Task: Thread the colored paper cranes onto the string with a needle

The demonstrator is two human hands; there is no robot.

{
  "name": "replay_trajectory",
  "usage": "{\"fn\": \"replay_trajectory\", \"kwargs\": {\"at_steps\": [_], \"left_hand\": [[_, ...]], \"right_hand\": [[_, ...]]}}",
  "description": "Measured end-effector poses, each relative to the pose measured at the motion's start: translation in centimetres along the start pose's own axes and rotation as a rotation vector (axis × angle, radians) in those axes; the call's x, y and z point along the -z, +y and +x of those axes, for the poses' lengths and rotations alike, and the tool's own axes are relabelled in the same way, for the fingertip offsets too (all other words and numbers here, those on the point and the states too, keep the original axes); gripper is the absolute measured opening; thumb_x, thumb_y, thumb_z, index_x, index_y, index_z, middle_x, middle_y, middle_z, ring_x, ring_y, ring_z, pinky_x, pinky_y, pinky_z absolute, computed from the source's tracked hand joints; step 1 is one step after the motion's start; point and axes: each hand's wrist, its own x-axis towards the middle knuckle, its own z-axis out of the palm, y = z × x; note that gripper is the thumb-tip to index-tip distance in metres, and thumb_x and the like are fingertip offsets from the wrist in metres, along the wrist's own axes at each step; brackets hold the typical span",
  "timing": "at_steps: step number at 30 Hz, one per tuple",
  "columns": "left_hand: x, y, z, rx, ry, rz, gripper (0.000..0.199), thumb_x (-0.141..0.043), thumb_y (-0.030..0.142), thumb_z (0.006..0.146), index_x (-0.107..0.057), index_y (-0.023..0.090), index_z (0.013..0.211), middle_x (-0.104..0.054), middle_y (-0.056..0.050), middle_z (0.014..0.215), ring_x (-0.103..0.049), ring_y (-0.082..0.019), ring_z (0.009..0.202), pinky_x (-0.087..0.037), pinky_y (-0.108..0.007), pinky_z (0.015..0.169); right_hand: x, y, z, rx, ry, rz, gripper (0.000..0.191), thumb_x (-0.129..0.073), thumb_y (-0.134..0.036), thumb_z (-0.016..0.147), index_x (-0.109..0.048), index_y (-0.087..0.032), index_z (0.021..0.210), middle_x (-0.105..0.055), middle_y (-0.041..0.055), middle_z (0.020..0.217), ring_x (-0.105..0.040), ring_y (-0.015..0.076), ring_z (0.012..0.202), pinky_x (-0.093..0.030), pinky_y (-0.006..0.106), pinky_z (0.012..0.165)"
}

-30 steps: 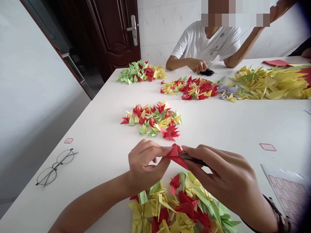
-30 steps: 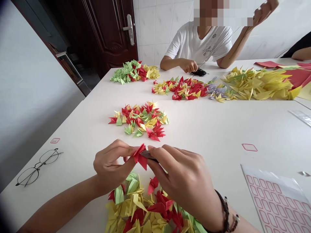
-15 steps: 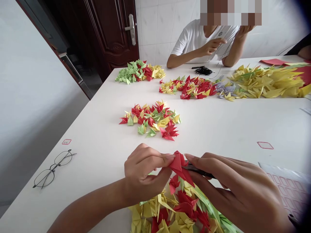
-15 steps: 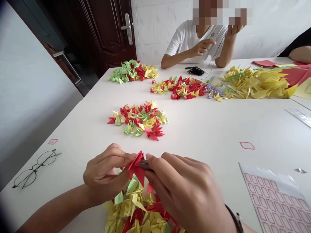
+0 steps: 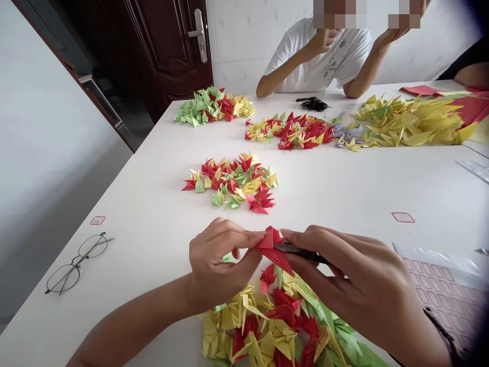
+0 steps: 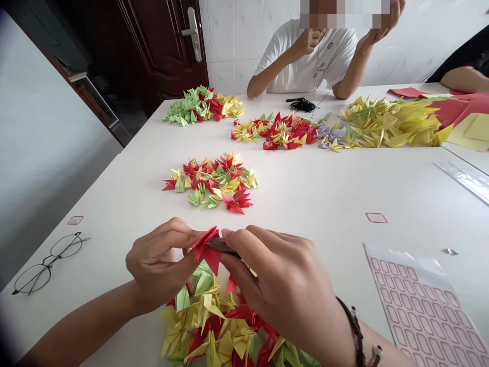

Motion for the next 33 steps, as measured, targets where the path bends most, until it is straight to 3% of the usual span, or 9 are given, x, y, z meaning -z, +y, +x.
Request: {"fn": "replay_trajectory", "kwargs": {"at_steps": [17, 33], "left_hand": [[0.07, 0.11, 0.06, 0.000, 0.007, 0.007, 0.016, -0.062, 0.004, 0.065, -0.061, 0.019, 0.070, -0.062, 0.001, 0.058, -0.046, -0.007, 0.046, -0.038, -0.020, 0.038], [-0.08, 0.02, -0.02, -0.046, 0.002, 0.062, 0.016, -0.063, 0.001, 0.063, -0.061, 0.016, 0.069, -0.064, 0.000, 0.059, -0.046, -0.007, 0.045, -0.038, -0.019, 0.038]], "right_hand": [[0.37, -0.40, -0.08, -0.023, 0.031, -0.034, 0.014, -0.049, -0.030, 0.084, -0.059, -0.020, 0.084, -0.062, 0.0008, 0.060, -0.046, 0.0083, 0.038, -0.035, 0.023, 0.039], [0.40, -0.67, 0.08, -0.052, 0.001, -0.044, 0.022, -0.046, -0.029, 0.085, -0.061, -0.018, 0.074, -0.061, 0.0001, 0.056, -0.041, 0.0062, 0.034, -0.032, 0.022, 0.039]]}}
